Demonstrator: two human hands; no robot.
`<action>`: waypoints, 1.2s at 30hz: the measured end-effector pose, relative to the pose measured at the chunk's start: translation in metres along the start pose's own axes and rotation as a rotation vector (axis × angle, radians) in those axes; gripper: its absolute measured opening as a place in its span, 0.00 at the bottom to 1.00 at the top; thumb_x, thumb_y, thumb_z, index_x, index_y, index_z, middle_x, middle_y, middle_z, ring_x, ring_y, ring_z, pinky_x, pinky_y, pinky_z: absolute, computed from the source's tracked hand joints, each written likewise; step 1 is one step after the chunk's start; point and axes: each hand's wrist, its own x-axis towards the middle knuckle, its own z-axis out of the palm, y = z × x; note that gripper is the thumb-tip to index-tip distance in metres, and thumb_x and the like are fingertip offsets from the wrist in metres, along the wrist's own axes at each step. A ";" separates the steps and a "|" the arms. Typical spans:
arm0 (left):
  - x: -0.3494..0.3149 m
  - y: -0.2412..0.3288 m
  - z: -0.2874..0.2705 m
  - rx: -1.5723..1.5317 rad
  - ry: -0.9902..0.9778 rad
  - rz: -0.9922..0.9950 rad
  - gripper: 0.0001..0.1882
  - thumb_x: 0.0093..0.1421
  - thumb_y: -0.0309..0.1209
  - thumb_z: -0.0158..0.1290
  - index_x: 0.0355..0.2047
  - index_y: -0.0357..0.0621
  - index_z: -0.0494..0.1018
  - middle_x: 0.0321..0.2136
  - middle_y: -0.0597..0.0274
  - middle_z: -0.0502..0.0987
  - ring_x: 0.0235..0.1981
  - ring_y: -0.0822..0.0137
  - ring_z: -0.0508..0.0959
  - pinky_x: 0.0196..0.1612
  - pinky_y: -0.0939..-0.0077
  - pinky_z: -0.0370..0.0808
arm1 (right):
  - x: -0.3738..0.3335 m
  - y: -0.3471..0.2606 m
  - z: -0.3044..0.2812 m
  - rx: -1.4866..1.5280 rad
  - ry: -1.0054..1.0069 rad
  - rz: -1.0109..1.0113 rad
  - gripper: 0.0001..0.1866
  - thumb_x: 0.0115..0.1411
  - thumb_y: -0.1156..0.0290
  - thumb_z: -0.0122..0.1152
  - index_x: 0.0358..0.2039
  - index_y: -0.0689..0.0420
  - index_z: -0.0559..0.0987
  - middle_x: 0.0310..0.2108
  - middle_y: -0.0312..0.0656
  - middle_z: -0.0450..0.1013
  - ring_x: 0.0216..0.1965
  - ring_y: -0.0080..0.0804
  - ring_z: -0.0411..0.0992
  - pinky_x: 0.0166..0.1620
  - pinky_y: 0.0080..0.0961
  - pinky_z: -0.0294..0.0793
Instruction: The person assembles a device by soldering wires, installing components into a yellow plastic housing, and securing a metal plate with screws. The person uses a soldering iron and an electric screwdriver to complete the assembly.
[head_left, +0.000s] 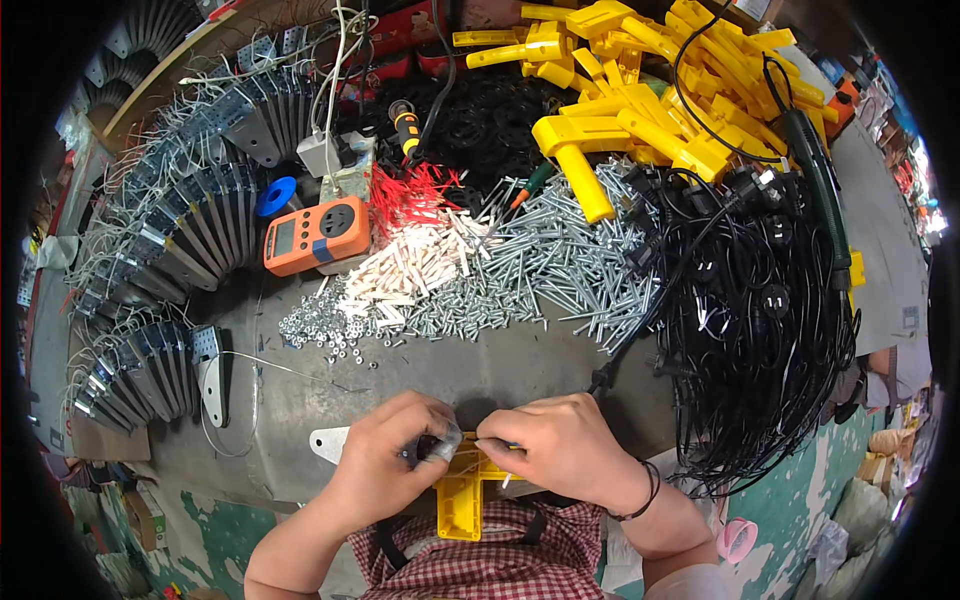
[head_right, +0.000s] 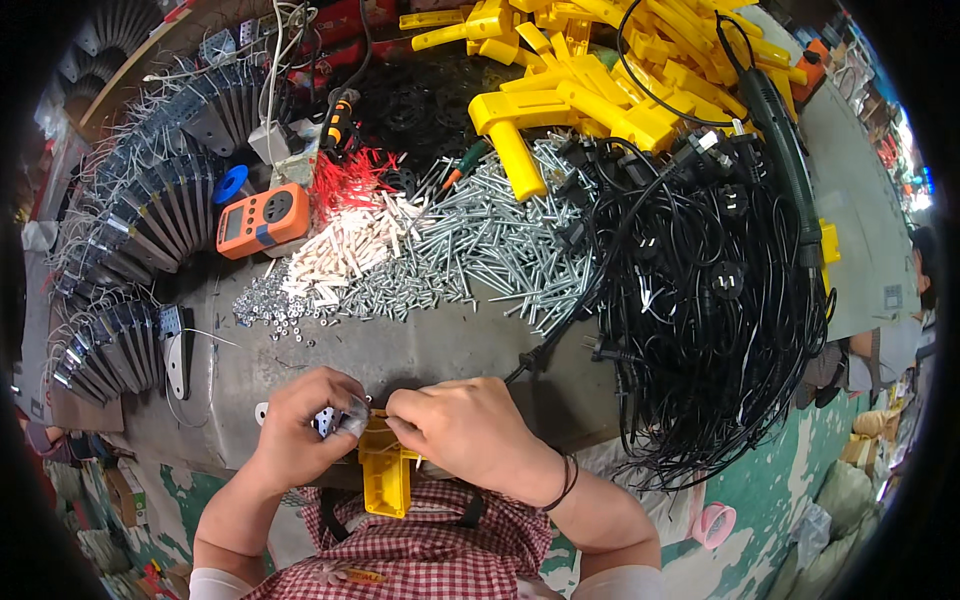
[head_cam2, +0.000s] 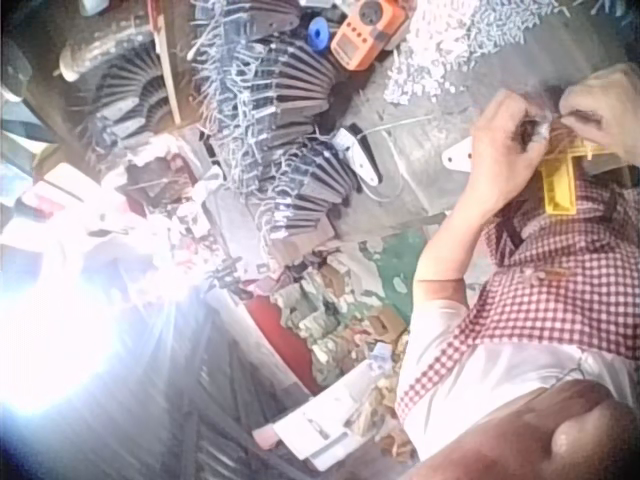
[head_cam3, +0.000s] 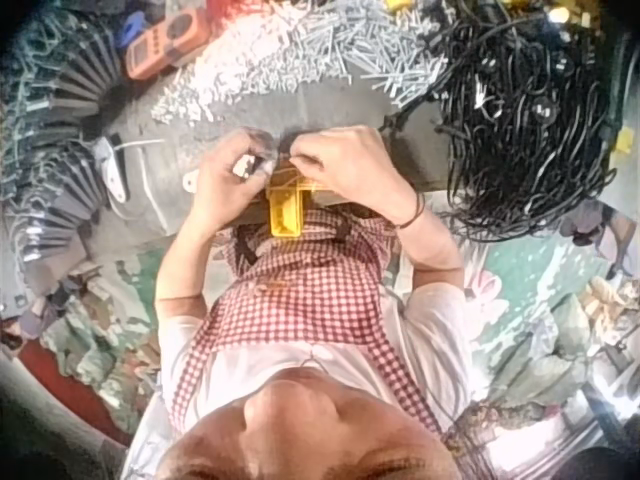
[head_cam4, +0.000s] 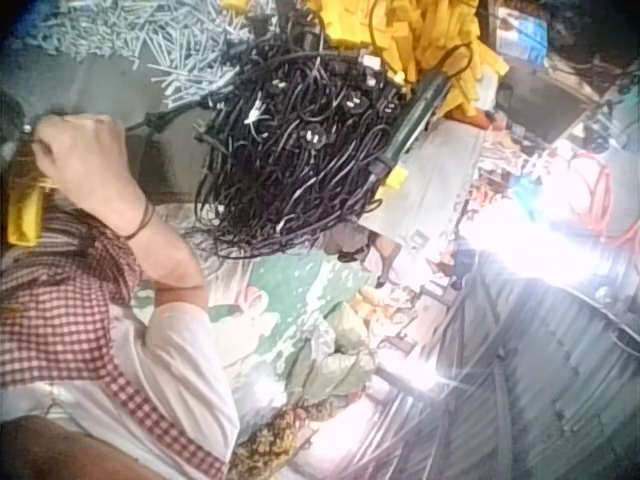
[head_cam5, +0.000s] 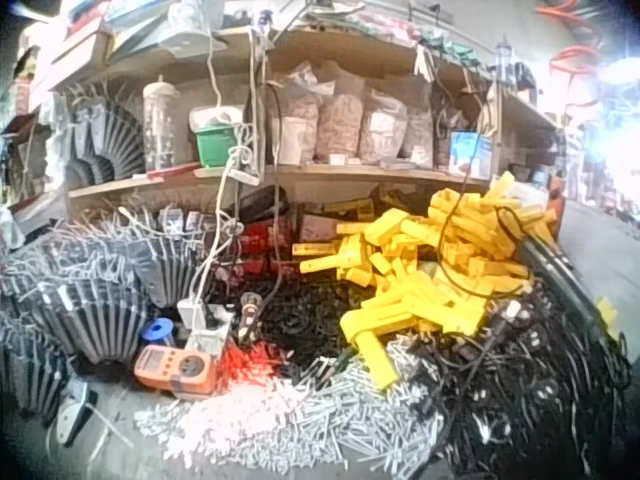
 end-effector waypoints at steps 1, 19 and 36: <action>0.001 0.001 0.001 0.023 0.025 0.014 0.14 0.38 0.17 0.58 0.27 0.40 0.69 0.32 0.55 0.76 0.34 0.58 0.78 0.36 0.72 0.73 | 0.000 0.001 0.000 0.026 -0.027 0.036 0.06 0.50 0.68 0.61 0.23 0.53 0.73 0.17 0.37 0.72 0.21 0.35 0.74 0.23 0.31 0.71; -0.001 -0.010 0.017 -0.267 0.068 -0.146 0.08 0.46 0.19 0.58 0.29 0.37 0.72 0.33 0.55 0.76 0.37 0.64 0.78 0.40 0.74 0.74 | 0.002 0.004 -0.001 0.455 -0.083 0.155 0.22 0.58 0.74 0.54 0.54 0.53 0.66 0.27 0.43 0.74 0.30 0.40 0.75 0.33 0.31 0.73; 0.005 -0.002 0.000 0.073 0.004 -0.022 0.12 0.44 0.18 0.60 0.28 0.38 0.69 0.32 0.56 0.75 0.34 0.61 0.77 0.34 0.74 0.74 | 0.000 0.031 0.003 0.249 -0.008 0.036 0.08 0.54 0.68 0.62 0.31 0.59 0.79 0.28 0.44 0.75 0.30 0.44 0.74 0.34 0.31 0.73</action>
